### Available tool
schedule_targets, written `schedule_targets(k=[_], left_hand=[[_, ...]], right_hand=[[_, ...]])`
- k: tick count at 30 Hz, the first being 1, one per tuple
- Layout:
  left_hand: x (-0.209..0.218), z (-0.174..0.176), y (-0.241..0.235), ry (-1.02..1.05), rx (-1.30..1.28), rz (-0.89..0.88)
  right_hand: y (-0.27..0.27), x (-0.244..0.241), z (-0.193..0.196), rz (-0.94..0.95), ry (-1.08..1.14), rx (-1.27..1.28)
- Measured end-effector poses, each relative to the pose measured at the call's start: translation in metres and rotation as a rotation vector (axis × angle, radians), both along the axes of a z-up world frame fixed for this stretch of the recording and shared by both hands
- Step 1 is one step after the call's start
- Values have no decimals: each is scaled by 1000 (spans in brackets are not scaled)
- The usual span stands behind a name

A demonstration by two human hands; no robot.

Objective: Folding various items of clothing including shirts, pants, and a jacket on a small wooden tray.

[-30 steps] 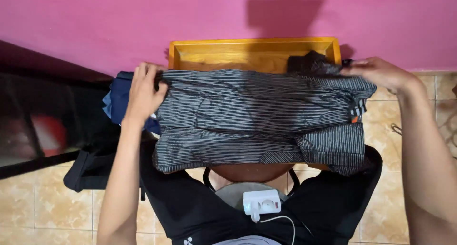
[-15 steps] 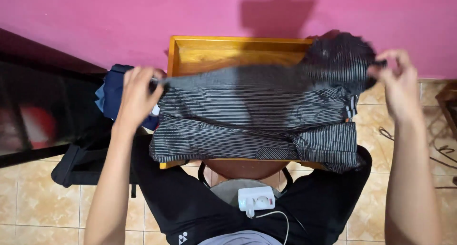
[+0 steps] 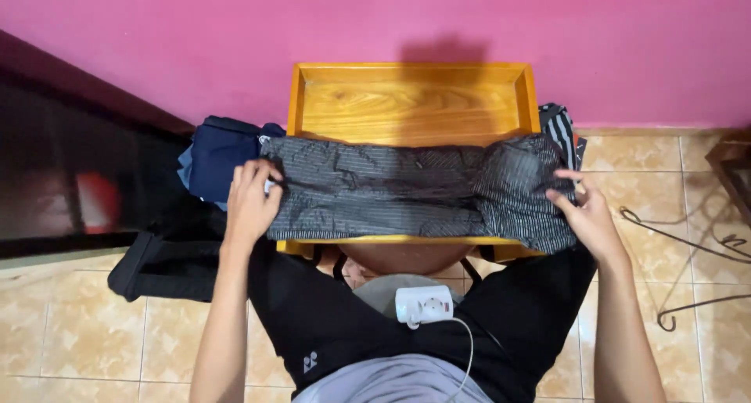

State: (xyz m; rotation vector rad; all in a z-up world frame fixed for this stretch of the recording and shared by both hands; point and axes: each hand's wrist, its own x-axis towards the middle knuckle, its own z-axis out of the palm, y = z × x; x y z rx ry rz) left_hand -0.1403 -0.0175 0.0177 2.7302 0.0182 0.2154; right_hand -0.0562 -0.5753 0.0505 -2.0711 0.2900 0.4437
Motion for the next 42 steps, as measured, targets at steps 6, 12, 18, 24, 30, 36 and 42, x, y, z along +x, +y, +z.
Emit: schedule_targets(k=[6,12,18,24,30,36,42], left_hand=[[10,-39,-16,98,-231,451],[-2,-31,-31,220,-122,500],[-28,-49,-13,200,-322,609],[-37,-53,-27,339,-463,596],[-32,-39,-25,219,-468,637],[-17,-24,-51,49,-360,571],[5,29,-164,213,-430,424]], right_hand=[[21,-13,-15,-89,-312,-179],[12,-17,-35,-32,-107,-463],[17,-20,-59,-59,-685,-782],[61,-42,-78,359,-873,-963],[65,-47,-70,253,-826,-611],[66,-28,-95,384,-616,-668],[178,-23,-74,208,-317,135]])
